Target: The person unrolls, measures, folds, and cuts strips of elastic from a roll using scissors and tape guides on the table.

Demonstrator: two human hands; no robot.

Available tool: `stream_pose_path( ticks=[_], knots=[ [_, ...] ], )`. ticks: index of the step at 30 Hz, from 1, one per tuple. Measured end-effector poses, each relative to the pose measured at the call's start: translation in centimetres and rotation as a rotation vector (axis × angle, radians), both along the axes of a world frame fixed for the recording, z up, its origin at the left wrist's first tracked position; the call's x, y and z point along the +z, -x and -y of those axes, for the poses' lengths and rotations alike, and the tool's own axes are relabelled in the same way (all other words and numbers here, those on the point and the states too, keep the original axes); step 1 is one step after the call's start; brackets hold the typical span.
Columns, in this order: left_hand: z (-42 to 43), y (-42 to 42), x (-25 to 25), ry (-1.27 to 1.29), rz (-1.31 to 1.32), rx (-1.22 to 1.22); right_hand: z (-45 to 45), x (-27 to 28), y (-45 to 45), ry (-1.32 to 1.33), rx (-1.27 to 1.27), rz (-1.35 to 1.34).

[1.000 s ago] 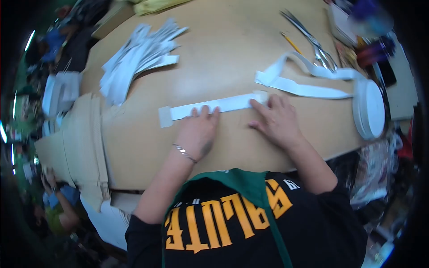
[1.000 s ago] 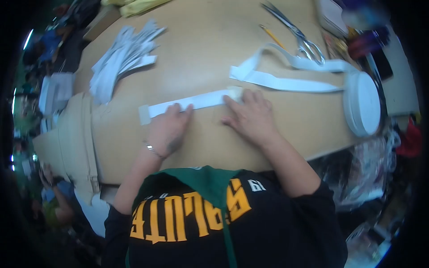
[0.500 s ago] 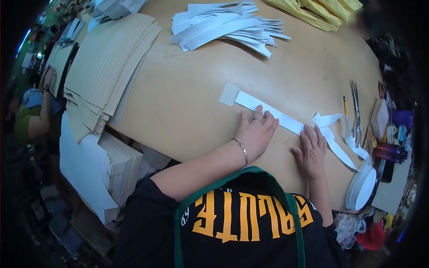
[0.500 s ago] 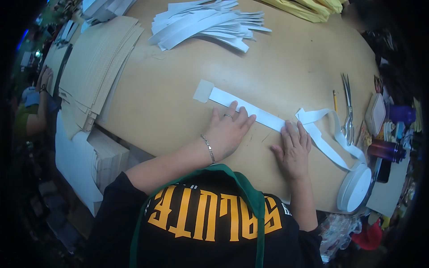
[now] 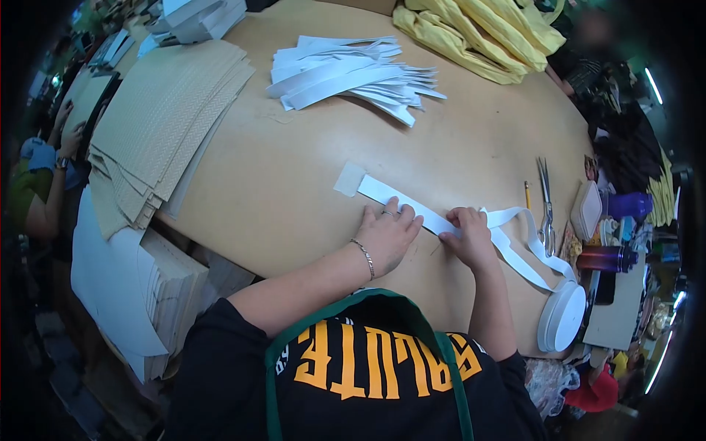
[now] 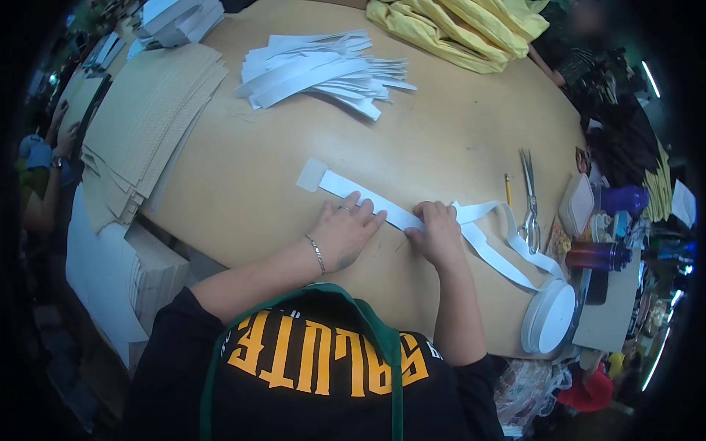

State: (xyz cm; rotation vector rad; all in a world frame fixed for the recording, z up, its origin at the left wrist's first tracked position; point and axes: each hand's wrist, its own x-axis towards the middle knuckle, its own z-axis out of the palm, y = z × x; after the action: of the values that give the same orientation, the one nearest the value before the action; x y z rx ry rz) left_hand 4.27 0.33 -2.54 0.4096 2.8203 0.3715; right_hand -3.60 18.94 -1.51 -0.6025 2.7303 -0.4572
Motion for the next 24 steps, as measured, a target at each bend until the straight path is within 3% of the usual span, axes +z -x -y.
stream_pose_path(
  ticks=[6,9,11,14,17,20,22,24],
  knots=[
    [0.0,0.0,-0.2,0.026,-0.017,-0.005,0.7,0.7,0.2,-0.116,-0.047,0.05],
    [0.1,0.1,0.2,-0.002,-0.01,0.008,1.5,1.1,-0.7,0.046,-0.188,0.092],
    [0.4,0.4,1.2,-0.041,0.014,0.027,1.4,1.5,-1.5,0.013,-0.003,-0.031],
    [0.2,-0.5,0.7,-0.301,-0.679,0.066,1.7,3.8,-3.4,0.173,0.18,-0.016],
    [1.0,-0.9,2.3,-0.361,-0.414,-0.134,1.7,7.0,-4.0,0.316,0.208,0.078],
    [2.8,-1.2,3.2,-0.615,-0.221,-0.154,1.0,7.1,-3.2,0.421,0.182,0.173],
    [4.6,-0.5,4.3,-0.583,-0.273,-0.177,0.9,7.0,-2.9,0.482,0.119,0.292],
    [7.1,1.4,5.7,-0.577,-0.363,-0.186,0.9,5.8,-2.7,0.63,0.125,0.087]
  ],
)
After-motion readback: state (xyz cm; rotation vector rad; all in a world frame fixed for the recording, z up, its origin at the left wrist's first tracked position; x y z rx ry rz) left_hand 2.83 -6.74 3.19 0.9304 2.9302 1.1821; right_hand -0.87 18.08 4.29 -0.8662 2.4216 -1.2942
